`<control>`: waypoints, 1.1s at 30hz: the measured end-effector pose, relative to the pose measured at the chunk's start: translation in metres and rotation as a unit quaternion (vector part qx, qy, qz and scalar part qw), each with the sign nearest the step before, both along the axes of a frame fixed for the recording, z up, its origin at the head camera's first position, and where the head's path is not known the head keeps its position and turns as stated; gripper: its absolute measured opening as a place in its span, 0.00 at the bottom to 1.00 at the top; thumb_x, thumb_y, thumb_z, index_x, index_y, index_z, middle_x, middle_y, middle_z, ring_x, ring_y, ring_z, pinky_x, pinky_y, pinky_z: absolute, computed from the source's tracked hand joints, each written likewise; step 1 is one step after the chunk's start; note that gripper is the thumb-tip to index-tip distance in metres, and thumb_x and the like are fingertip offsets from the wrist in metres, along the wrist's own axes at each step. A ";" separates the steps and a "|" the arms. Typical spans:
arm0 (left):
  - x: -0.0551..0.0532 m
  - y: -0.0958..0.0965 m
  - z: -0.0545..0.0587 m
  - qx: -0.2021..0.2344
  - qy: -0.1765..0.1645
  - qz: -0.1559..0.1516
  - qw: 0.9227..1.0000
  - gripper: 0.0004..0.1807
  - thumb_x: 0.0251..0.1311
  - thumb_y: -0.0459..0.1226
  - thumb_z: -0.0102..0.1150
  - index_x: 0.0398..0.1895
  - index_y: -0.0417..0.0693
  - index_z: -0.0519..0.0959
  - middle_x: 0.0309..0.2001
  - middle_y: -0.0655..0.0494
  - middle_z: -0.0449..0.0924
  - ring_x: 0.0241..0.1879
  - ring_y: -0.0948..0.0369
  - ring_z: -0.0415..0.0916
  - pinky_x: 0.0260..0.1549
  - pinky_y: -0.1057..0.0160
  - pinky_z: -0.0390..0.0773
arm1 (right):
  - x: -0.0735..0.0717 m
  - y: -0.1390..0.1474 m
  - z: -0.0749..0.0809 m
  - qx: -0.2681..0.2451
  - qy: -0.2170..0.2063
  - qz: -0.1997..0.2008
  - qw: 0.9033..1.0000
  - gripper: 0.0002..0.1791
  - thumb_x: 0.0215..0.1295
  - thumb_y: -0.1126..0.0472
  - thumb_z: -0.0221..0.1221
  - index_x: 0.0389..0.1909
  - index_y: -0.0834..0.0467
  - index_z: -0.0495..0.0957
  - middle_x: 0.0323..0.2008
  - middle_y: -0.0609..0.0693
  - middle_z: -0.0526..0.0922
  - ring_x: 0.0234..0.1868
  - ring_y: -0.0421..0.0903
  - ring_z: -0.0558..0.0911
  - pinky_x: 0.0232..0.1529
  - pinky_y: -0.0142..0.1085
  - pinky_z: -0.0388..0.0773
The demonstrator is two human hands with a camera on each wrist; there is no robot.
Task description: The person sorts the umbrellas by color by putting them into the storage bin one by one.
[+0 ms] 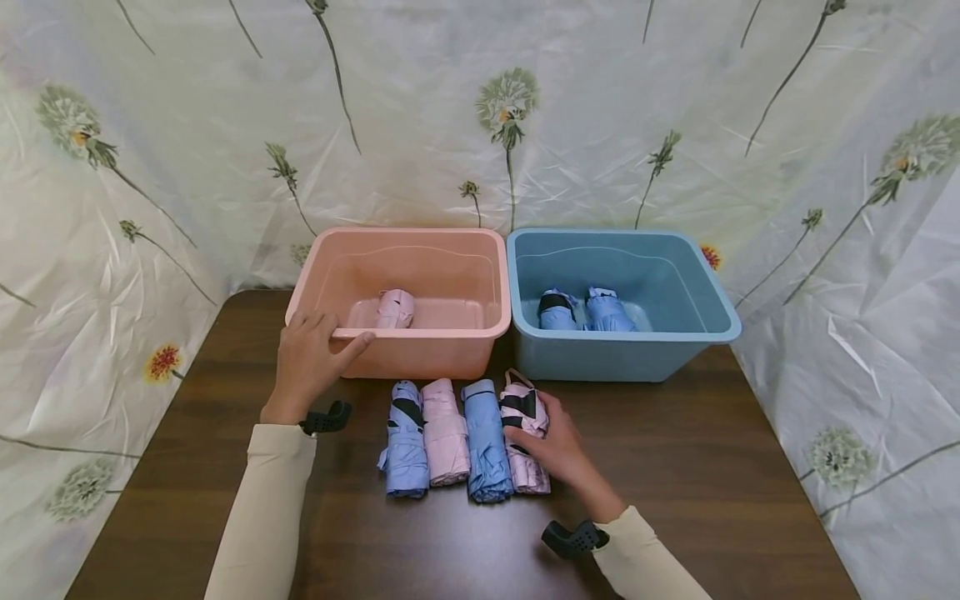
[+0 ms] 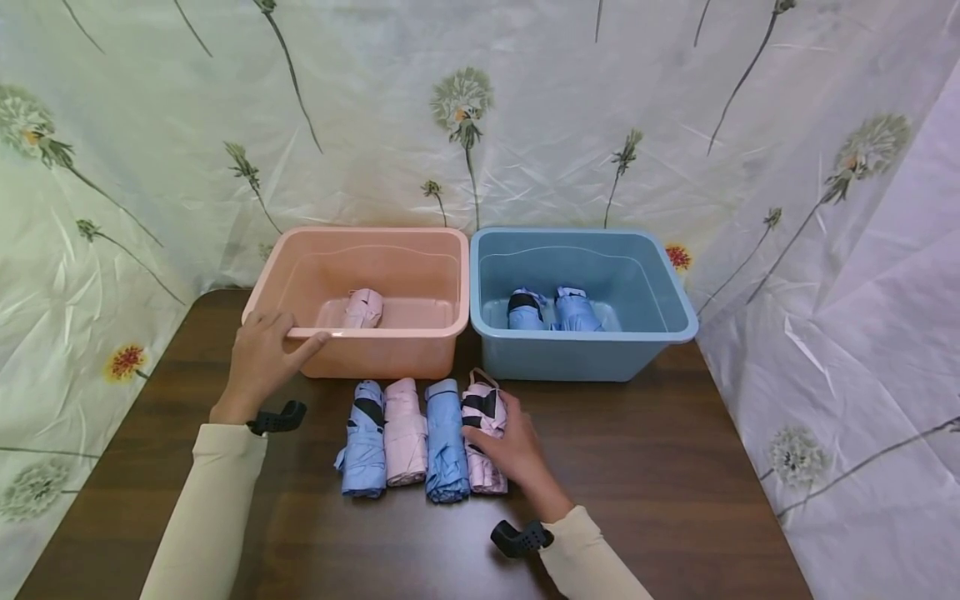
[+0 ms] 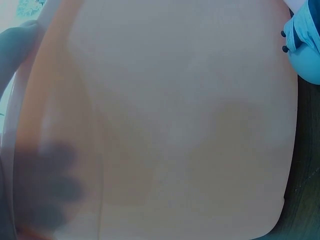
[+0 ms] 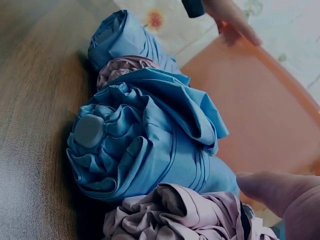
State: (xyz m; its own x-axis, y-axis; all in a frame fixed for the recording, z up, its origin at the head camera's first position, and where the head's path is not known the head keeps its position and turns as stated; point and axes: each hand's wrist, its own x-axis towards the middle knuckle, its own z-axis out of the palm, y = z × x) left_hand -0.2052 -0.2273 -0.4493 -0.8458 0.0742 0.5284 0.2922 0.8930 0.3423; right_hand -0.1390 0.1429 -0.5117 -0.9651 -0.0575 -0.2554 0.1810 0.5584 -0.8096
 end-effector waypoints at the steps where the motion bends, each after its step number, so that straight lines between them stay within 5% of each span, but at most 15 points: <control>1: 0.000 0.000 0.000 0.000 0.000 0.000 1.000 0.28 0.52 0.57 0.64 0.21 0.44 0.66 0.22 0.52 0.61 0.30 0.52 0.61 0.31 0.53 0.58 | 0.000 -0.001 0.000 0.004 0.001 -0.003 1.000 0.49 0.56 0.43 0.65 0.72 0.57 0.52 0.65 0.64 0.62 0.61 0.61 0.67 0.59 0.60 0.64; 18: 0.002 0.000 0.003 -0.002 -0.008 0.004 1.000 0.28 0.52 0.57 0.64 0.21 0.44 0.66 0.23 0.52 0.62 0.31 0.51 0.62 0.32 0.52 0.59 | -0.004 -0.010 -0.002 0.069 -0.003 -0.018 0.997 0.49 0.57 0.45 0.65 0.72 0.57 0.50 0.63 0.65 0.61 0.58 0.61 0.67 0.56 0.61 0.66; 33: 0.000 -0.001 0.001 -0.002 -0.011 0.000 1.000 0.29 0.52 0.58 0.63 0.22 0.42 0.68 0.23 0.52 0.62 0.31 0.52 0.61 0.32 0.53 0.58 | -0.006 0.002 -0.001 0.007 -0.014 -0.018 1.000 0.43 0.58 0.51 0.64 0.70 0.60 0.54 0.61 0.65 0.65 0.55 0.60 0.70 0.55 0.56 0.68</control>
State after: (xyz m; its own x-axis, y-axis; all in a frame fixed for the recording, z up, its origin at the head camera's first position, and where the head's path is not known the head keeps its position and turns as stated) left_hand -0.2049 -0.2279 -0.4480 -0.8574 0.0757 0.5091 0.2844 0.8941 0.3460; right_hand -0.1447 0.1445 -0.5128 -0.9587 -0.0197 -0.2838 0.2239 0.5631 -0.7955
